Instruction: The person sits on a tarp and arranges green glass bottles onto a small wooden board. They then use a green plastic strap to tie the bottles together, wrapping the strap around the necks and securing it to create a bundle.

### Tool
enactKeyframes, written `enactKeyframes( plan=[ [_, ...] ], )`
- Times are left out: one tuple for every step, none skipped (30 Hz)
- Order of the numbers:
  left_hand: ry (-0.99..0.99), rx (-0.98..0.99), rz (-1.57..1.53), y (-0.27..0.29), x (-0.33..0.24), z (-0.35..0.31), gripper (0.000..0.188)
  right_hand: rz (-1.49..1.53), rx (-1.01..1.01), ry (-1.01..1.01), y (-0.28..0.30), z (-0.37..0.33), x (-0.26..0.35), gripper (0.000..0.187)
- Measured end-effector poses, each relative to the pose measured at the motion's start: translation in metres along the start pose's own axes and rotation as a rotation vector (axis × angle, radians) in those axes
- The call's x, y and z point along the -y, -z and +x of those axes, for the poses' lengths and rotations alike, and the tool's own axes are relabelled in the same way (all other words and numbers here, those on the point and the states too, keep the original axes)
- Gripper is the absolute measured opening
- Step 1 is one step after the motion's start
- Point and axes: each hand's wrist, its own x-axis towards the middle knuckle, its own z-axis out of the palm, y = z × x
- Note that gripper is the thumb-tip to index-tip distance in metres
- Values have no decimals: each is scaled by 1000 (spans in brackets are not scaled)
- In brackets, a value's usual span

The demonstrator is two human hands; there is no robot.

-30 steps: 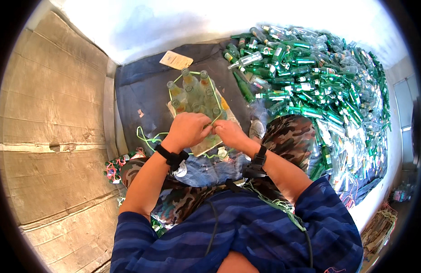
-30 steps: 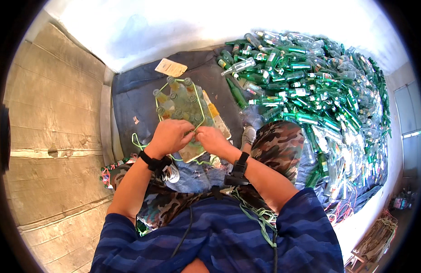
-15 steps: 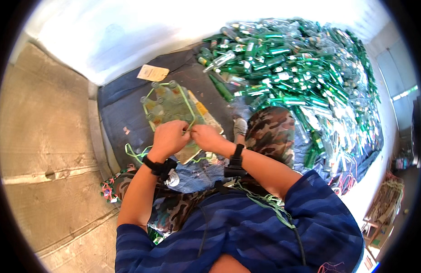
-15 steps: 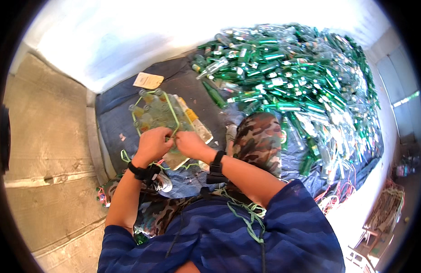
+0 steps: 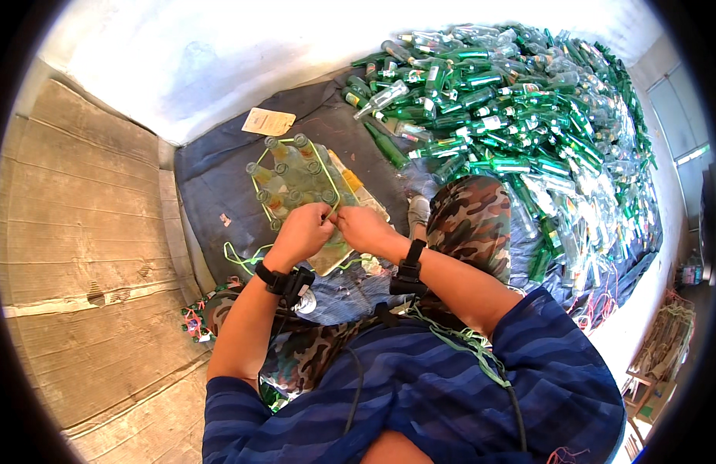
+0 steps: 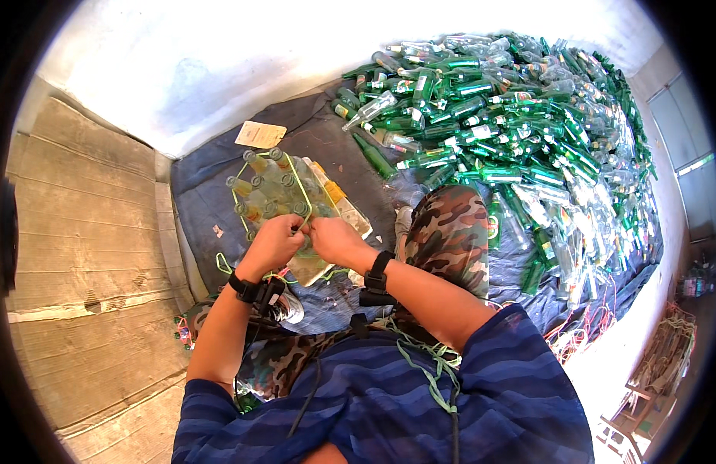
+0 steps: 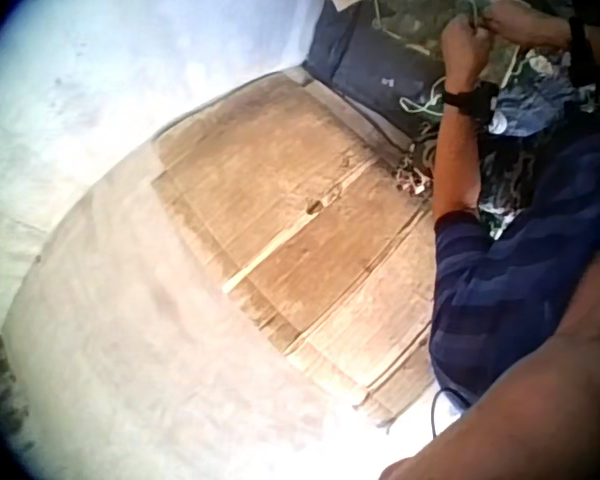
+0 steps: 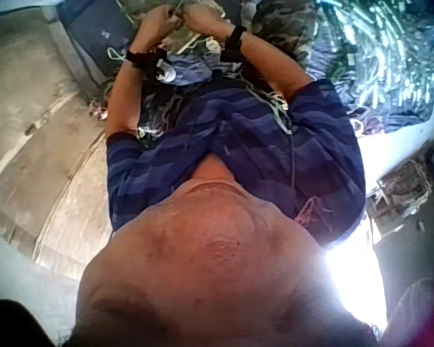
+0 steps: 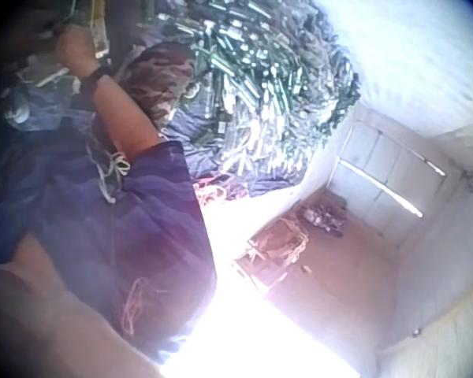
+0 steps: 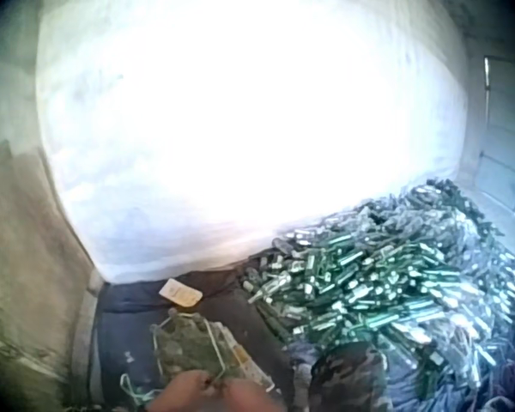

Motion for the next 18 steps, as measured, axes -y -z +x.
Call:
enactKeyframes(
  plan=[
    [-26,0,32,1,-1,0,24,-11,-5,-1,0,0,0,32],
    [-52,-1,65,3,-1,0,25,-22,-11,-1,0,0,-1,32],
    [-78,-1,97,4,-1,1,25,-34,-16,-2,0,0,-1,32],
    [-102,-6,134,5,-1,1,25,-34,-15,-4,1,0,0,31],
    [-125,-10,170,5,0,1,24,-35,-13,-5,1,1,0,30],
    [-147,-16,207,6,1,0,24,-36,-10,-6,2,1,1,30],
    [-170,-33,265,8,1,0,23,-41,-21,-1,1,2,1,30],
    [-192,-51,324,9,-1,-1,22,-46,-31,4,0,2,0,29],
    [-212,-69,383,10,-3,-1,21,-50,-40,11,1,2,-1,29],
    [-241,-90,415,10,-2,-2,20,-63,-45,23,1,2,0,29],
    [-269,-110,447,10,-1,-1,18,-75,-50,36,2,1,-1,29],
    [-297,-130,479,9,0,-1,18,-87,-54,50,3,1,-2,28],
    [-320,-170,499,9,-1,-1,16,-115,-47,49,4,2,-3,28],
    [-318,-177,507,10,-1,-3,16,-125,-41,47,3,2,-3,28],
    [-316,-183,515,12,-1,-5,16,-135,-35,45,2,2,-3,28],
    [-315,-193,520,14,-1,-7,15,-150,-30,44,4,2,-2,28],
    [-323,-205,519,14,2,-9,16,-165,-28,52,5,2,0,28],
    [-312,-197,524,14,2,-12,17,-170,-21,58,5,1,-2,29]
  ],
)
